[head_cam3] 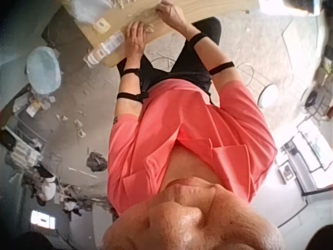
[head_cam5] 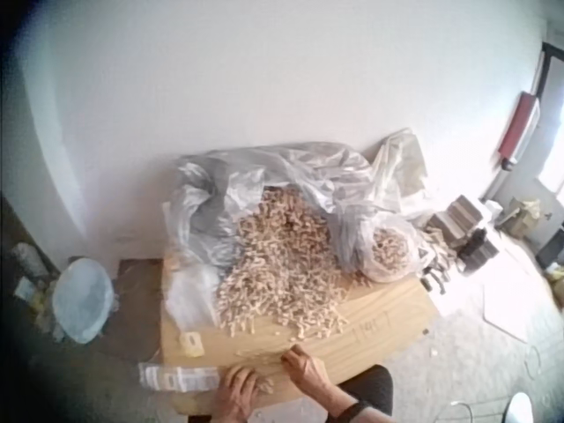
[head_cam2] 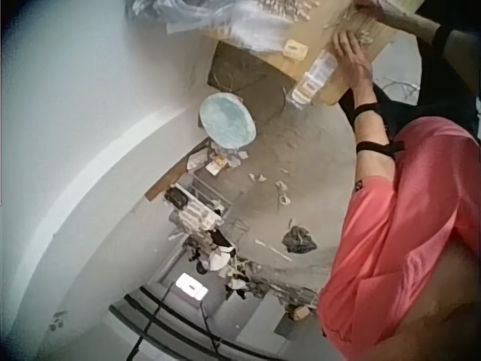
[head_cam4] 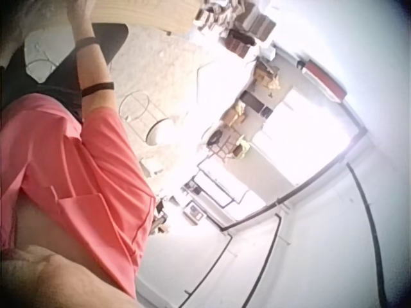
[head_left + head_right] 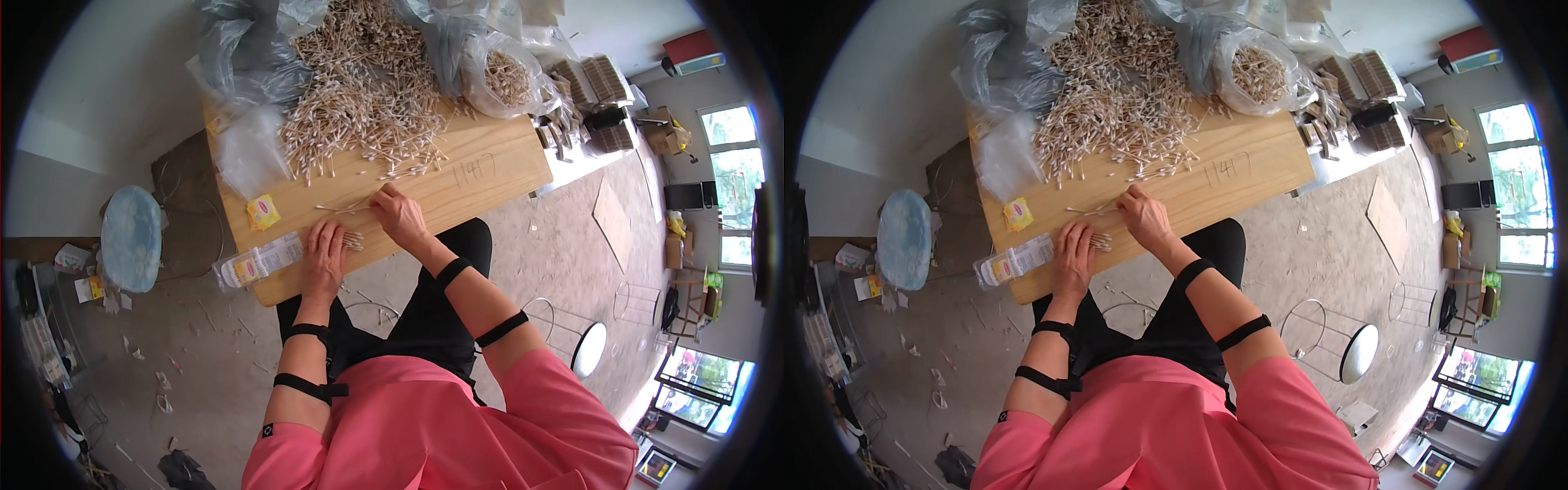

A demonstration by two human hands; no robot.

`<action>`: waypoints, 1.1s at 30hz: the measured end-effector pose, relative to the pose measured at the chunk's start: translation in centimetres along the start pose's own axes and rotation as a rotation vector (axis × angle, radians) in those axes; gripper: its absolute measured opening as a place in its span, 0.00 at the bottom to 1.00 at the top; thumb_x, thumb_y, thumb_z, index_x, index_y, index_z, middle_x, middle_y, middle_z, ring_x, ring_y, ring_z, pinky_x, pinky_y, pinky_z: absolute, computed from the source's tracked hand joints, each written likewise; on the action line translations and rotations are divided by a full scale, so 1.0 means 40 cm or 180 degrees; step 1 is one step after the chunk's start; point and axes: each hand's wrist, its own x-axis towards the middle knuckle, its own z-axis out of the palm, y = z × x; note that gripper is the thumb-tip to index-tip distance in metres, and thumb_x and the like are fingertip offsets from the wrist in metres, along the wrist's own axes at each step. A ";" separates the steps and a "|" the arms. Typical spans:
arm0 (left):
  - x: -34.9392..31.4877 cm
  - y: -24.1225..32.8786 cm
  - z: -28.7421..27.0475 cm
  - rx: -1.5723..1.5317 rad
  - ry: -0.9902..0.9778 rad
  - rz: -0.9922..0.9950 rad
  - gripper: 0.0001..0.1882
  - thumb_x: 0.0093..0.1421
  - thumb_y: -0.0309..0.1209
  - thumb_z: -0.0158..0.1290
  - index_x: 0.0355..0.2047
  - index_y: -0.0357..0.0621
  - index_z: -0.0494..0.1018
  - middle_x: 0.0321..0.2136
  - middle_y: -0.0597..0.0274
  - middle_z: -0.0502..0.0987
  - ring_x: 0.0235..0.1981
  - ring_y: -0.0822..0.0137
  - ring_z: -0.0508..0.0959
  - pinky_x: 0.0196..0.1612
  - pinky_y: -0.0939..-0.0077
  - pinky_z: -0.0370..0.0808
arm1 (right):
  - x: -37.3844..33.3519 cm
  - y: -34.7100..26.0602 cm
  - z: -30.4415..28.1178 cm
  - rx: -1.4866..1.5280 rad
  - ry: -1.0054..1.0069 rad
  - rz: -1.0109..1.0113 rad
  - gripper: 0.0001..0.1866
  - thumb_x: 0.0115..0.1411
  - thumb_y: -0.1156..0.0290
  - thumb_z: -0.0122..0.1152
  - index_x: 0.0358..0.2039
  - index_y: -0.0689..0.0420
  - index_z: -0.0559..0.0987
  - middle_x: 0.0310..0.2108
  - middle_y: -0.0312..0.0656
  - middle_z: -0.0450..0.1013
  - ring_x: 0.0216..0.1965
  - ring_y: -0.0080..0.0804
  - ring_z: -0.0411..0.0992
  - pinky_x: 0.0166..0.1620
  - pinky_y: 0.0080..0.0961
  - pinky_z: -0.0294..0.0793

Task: Manually counting and placing cotton swabs into plastic containers and sealing them.

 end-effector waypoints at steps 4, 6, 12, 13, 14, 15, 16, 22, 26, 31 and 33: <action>-0.003 -0.002 0.001 0.0012 -0.0009 0.0013 0.23 0.58 0.27 0.56 0.54 0.41 0.69 0.56 0.59 0.67 0.61 0.54 0.63 0.66 0.56 0.62 | -0.004 -0.034 0.017 0.0236 0.0138 0.0181 0.05 0.57 0.70 0.59 0.31 0.56 0.77 0.35 0.43 0.72 0.36 0.47 0.75 0.36 0.41 0.75; -0.008 -0.003 0.001 0.0021 -0.0012 0.0009 0.23 0.58 0.27 0.56 0.55 0.42 0.69 0.57 0.59 0.66 0.61 0.54 0.63 0.66 0.56 0.62 | 0.003 -0.057 0.033 0.0148 0.0134 -0.0110 0.05 0.58 0.69 0.59 0.31 0.56 0.77 0.35 0.43 0.72 0.35 0.47 0.75 0.36 0.41 0.75; -0.001 -0.002 0.006 0.0124 0.0008 0.0001 0.23 0.59 0.28 0.55 0.56 0.40 0.68 0.58 0.59 0.65 0.63 0.54 0.61 0.66 0.56 0.61 | 0.011 -0.075 0.085 -0.0056 0.0033 -0.0141 0.05 0.59 0.68 0.58 0.30 0.56 0.77 0.35 0.43 0.72 0.34 0.47 0.75 0.36 0.41 0.75; -0.005 -0.001 0.006 0.0106 -0.0026 -0.0001 0.23 0.59 0.27 0.55 0.56 0.40 0.68 0.58 0.59 0.65 0.63 0.54 0.61 0.66 0.56 0.61 | 0.002 -0.072 0.084 -0.0024 0.0121 -0.0003 0.06 0.59 0.68 0.58 0.31 0.56 0.77 0.34 0.43 0.72 0.33 0.47 0.75 0.35 0.41 0.75; -0.009 0.000 0.005 0.0087 -0.0060 -0.0001 0.23 0.59 0.27 0.55 0.56 0.39 0.67 0.58 0.59 0.65 0.63 0.53 0.61 0.65 0.56 0.62 | -0.003 -0.070 0.086 0.0008 0.0209 0.0135 0.06 0.59 0.67 0.58 0.31 0.56 0.77 0.34 0.43 0.72 0.33 0.47 0.75 0.35 0.41 0.75; -0.010 -0.002 0.003 0.0095 -0.0060 -0.0016 0.23 0.59 0.27 0.55 0.56 0.39 0.67 0.58 0.59 0.65 0.63 0.53 0.61 0.65 0.56 0.62 | 0.000 -0.068 0.090 0.0016 0.0198 0.0126 0.06 0.59 0.67 0.58 0.31 0.56 0.77 0.34 0.43 0.72 0.33 0.47 0.75 0.35 0.41 0.75; -0.007 -0.003 0.002 0.0070 -0.0089 -0.0023 0.23 0.60 0.29 0.54 0.56 0.39 0.67 0.58 0.58 0.65 0.63 0.54 0.62 0.66 0.55 0.60 | 0.007 -0.066 0.089 0.0015 0.0237 0.0149 0.06 0.59 0.67 0.58 0.31 0.56 0.78 0.34 0.44 0.72 0.33 0.48 0.75 0.35 0.41 0.75; -0.006 -0.002 0.000 0.0035 -0.0036 0.0025 0.24 0.59 0.28 0.55 0.56 0.40 0.67 0.58 0.58 0.65 0.62 0.53 0.63 0.65 0.55 0.61 | 0.043 -0.091 0.102 -0.0053 0.0293 0.0256 0.06 0.59 0.67 0.57 0.32 0.55 0.79 0.35 0.44 0.73 0.34 0.48 0.76 0.35 0.41 0.75; -0.001 0.000 -0.004 0.0050 0.0002 0.0046 0.26 0.56 0.25 0.56 0.56 0.41 0.67 0.57 0.58 0.65 0.60 0.53 0.63 0.64 0.56 0.64 | 0.046 -0.079 0.098 0.0045 0.0315 0.0214 0.06 0.59 0.68 0.58 0.33 0.54 0.80 0.35 0.43 0.74 0.34 0.48 0.76 0.36 0.41 0.75; -0.002 0.002 -0.006 0.0036 0.0030 0.0032 0.26 0.56 0.25 0.57 0.56 0.42 0.67 0.57 0.59 0.65 0.61 0.53 0.63 0.64 0.57 0.64 | 0.062 -0.080 0.096 0.0380 0.0496 0.0626 0.05 0.59 0.69 0.58 0.34 0.53 0.80 0.35 0.42 0.75 0.34 0.48 0.76 0.36 0.41 0.74; 0.001 0.004 -0.005 0.0004 0.0034 0.0047 0.26 0.56 0.25 0.57 0.56 0.42 0.67 0.57 0.59 0.65 0.61 0.53 0.63 0.64 0.57 0.64 | 0.062 -0.082 0.101 0.0374 0.0606 0.0689 0.05 0.59 0.69 0.57 0.34 0.52 0.79 0.34 0.42 0.75 0.34 0.48 0.76 0.36 0.41 0.74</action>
